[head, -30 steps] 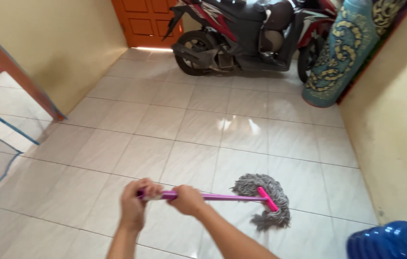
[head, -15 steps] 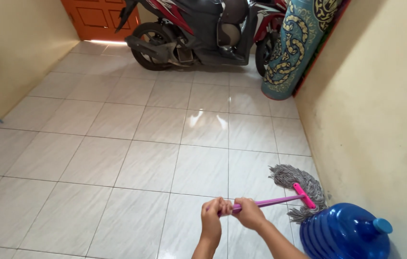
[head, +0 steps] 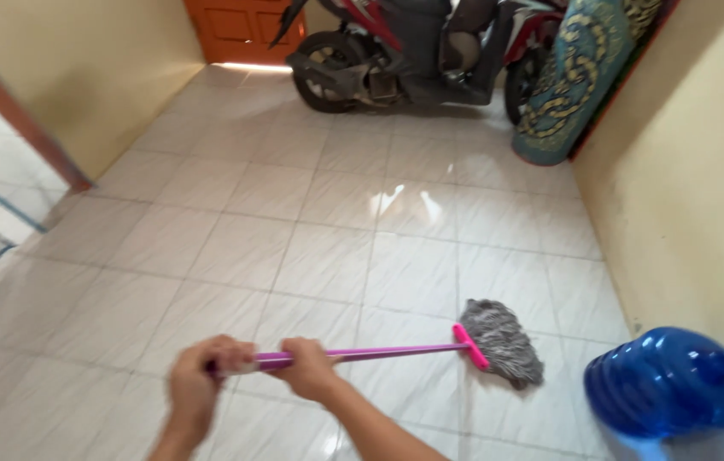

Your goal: Mop the tiled floor and سپس rinse the mop in a bucket of soapy water.

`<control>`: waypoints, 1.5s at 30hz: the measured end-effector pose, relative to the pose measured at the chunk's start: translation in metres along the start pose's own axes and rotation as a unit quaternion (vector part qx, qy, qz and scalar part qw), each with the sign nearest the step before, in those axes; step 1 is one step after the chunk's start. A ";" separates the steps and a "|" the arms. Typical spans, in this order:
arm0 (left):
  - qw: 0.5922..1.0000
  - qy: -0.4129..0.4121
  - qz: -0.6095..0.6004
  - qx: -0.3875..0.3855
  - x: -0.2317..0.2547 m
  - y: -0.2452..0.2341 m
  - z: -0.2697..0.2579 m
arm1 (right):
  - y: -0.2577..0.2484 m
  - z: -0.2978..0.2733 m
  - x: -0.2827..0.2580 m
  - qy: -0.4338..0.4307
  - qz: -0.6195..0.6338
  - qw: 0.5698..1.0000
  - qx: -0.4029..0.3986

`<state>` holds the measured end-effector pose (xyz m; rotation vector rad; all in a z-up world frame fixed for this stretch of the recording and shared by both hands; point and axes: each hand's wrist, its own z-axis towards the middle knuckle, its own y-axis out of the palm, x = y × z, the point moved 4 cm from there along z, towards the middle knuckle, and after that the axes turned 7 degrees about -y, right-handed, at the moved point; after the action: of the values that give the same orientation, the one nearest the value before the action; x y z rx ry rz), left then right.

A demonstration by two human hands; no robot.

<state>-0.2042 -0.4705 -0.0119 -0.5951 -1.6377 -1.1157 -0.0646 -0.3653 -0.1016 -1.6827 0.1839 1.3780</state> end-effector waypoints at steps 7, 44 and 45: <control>0.986 0.029 0.073 0.149 0.183 -0.166 -0.137 | 0.172 -0.027 -0.232 -0.041 0.031 0.996 -0.074; 0.989 -0.075 -0.102 -0.079 -0.316 0.456 -0.060 | -0.365 -0.221 0.335 0.040 -0.151 0.985 0.079; 0.989 -0.066 -0.098 -0.087 -0.316 0.453 -0.062 | -0.364 -0.223 0.330 0.024 -0.148 0.985 0.086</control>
<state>0.3041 -0.2795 -0.1295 -0.6424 -1.7508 -1.3997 0.4352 -0.1832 -0.1898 -1.5304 0.0737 1.0701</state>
